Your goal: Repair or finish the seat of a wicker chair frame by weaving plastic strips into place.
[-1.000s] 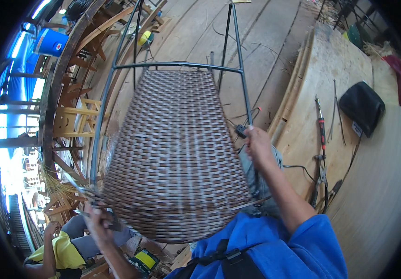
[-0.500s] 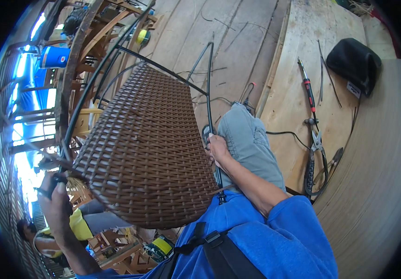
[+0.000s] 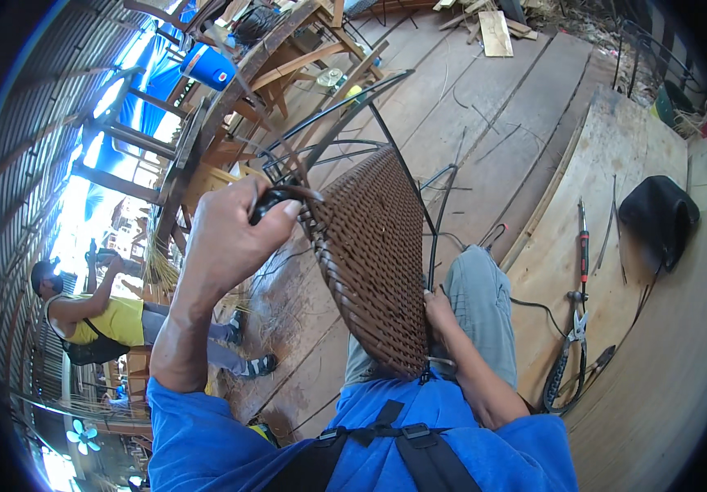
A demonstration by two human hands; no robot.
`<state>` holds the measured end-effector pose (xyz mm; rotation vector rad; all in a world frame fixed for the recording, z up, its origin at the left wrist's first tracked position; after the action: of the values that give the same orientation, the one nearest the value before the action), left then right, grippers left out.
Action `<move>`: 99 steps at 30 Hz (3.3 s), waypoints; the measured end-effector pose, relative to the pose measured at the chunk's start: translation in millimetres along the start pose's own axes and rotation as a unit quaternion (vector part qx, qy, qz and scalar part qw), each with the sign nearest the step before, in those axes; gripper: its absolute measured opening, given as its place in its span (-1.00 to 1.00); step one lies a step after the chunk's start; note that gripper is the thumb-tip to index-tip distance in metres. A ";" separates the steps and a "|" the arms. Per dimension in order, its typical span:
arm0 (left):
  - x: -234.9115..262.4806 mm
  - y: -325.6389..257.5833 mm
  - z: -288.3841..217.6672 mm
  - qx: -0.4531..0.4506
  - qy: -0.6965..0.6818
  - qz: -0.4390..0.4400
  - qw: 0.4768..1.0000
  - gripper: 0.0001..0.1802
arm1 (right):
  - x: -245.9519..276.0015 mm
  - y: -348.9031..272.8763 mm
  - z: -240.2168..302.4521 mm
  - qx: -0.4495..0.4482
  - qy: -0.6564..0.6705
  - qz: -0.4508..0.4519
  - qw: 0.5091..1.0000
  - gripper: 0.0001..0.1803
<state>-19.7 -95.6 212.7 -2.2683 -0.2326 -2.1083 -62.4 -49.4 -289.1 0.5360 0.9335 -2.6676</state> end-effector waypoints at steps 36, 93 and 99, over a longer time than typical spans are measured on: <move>-83.7 -78.1 61.2 0.060 -0.551 -0.175 0.814 -0.77 | -69.0 -174.0 336.8 0.410 0.035 0.271 0.870 -0.81; -82.4 -33.2 25.8 -0.080 -0.388 -0.264 0.880 -0.78 | -46.3 -146.3 249.2 0.273 0.046 0.235 0.932 -0.84; -91.5 -23.8 30.4 -0.059 -0.480 -0.209 0.850 -0.64 | -46.9 -161.7 269.0 0.319 0.050 0.213 0.922 -0.82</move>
<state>1.0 -76.0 117.6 -3.3843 -0.6714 -0.8539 -147.3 -93.1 13.5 0.8927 -0.0790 -2.4948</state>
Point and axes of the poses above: each hand's wrist, its own y-axis towards the middle knuckle, its own x-axis out of the back of the hand, z = x × y, the point moved 10 cm from there along y, towards the middle knuckle, and after that the axes turned 3 degrees about y, right-handed, at the moved point
